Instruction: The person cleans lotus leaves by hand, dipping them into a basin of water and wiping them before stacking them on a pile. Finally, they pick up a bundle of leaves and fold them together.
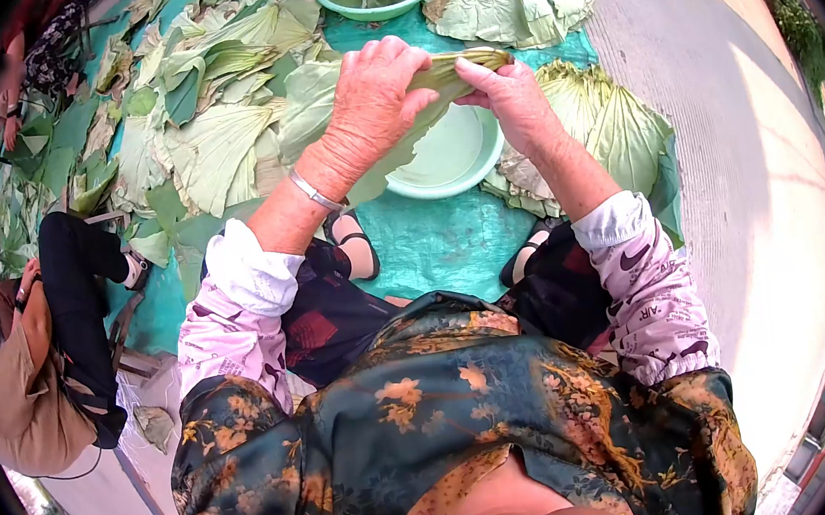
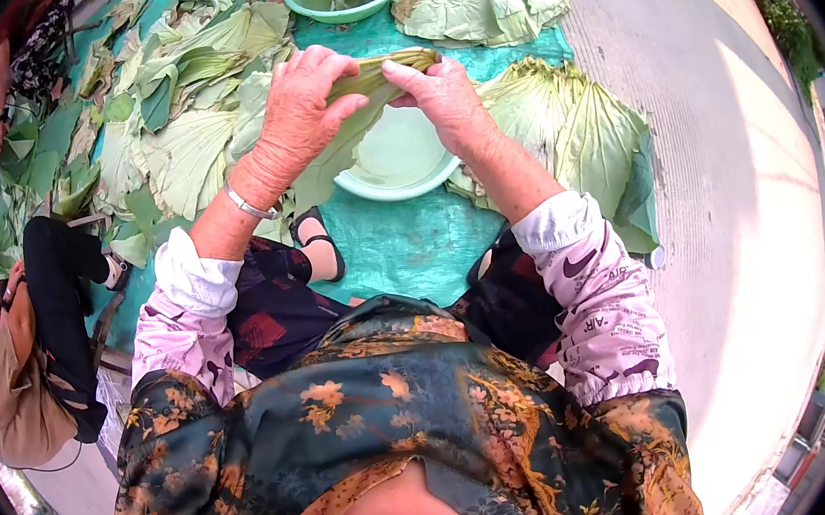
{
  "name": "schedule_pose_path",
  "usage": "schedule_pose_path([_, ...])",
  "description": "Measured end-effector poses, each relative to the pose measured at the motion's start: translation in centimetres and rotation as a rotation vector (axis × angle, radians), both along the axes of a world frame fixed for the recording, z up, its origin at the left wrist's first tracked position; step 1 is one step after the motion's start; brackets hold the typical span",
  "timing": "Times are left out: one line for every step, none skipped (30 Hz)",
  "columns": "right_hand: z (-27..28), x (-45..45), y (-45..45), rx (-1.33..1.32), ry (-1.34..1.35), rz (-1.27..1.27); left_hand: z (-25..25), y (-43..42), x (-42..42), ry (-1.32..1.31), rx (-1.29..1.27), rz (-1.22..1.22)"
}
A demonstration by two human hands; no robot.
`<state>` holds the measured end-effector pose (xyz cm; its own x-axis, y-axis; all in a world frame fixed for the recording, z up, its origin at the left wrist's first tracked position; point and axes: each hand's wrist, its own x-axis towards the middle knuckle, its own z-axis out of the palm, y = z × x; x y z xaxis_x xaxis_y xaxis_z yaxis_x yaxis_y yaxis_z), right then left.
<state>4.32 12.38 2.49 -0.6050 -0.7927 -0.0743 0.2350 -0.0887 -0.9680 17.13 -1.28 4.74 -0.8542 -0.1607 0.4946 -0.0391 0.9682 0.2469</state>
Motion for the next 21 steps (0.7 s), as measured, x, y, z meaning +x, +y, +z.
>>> schedule_pose_path([0.6,-0.5,0.1,0.013,0.022,-0.018,-0.5,-0.3,-0.3,0.083,0.054,-0.001])
schedule_pose_path([1.1,-1.0,0.7,0.014,0.027,-0.018,-1.1,-0.5,-0.6,0.162,0.105,0.002])
schedule_pose_path([1.9,-1.2,1.1,0.021,0.027,-0.018,-1.4,-0.9,-0.7,0.138,0.15,-0.022])
schedule_pose_path([1.6,-1.8,1.5,0.017,0.06,0.005,-1.6,-1.2,-0.6,0.108,0.197,-0.05])
schedule_pose_path([1.7,-2.1,2.0,0.045,0.105,0.03,-1.6,-1.5,-0.8,0.082,0.239,-0.091])
schedule_pose_path([1.9,-2.3,2.5,0.033,0.145,0.062,-1.4,-1.8,-0.5,-0.09,0.334,-0.125])
schedule_pose_path([1.7,-2.1,3.2,0.031,0.186,0.072,-1.6,-1.6,-0.1,-0.164,0.538,-0.086])
schedule_pose_path([1.1,-1.8,3.9,0.038,0.199,0.072,-1.7,-0.9,-0.2,-0.242,0.734,-0.07])
schedule_pose_path([0.7,-1.8,4.0,0.05,0.227,0.063,-1.1,0.2,0.1,-0.204,0.66,-0.035])
schedule_pose_path([0.0,-1.6,4.3,-0.015,0.187,0.093,-2.5,-0.1,0.2,-0.191,0.664,-0.04])
schedule_pose_path([-0.8,-1.4,4.3,-0.012,0.229,0.079,-2.1,0.6,0.7,-0.219,0.665,0.01])
schedule_pose_path([-0.1,-1.0,4.0,0.051,0.281,0.078,-1.9,0.5,1.1,-0.197,0.634,-0.016])
schedule_pose_path([0.0,-0.9,3.9,0.094,0.322,0.091,-2.0,0.3,1.2,-0.178,0.587,-0.021])
schedule_pose_path([-0.2,-1.1,3.9,0.093,0.399,0.059,-2.3,0.0,1.3,-0.181,0.584,-0.036])
schedule_pose_path([-0.3,-1.2,3.8,0.089,0.473,0.039,-2.6,-0.5,1.4,-0.185,0.582,-0.037])
schedule_pose_path([-0.3,-1.4,3.5,0.089,0.541,0.031,-2.7,-1.0,1.4,-0.191,0.585,-0.026])
schedule_pose_path([-0.5,-1.5,3.5,0.095,0.527,-0.003,-2.7,-1.4,1.5,-0.201,0.565,-0.009])
schedule_pose_path([-0.4,-1.7,3.5,0.102,0.513,-0.034,-2.8,-1.7,1.6,-0.208,0.546,0.011])
schedule_pose_path([-0.1,-1.8,3.5,0.112,0.502,-0.064,-2.7,-2.0,1.7,-0.215,0.531,0.03])
schedule_pose_path([-0.2,-2.1,3.5,0.122,0.489,-0.089,-2.8,-2.4,1.9,-0.222,0.533,0.046])
schedule_pose_path([-0.5,-2.5,3.4,0.13,0.501,-0.107,-2.8,-2.8,1.9,-0.228,0.536,0.061])
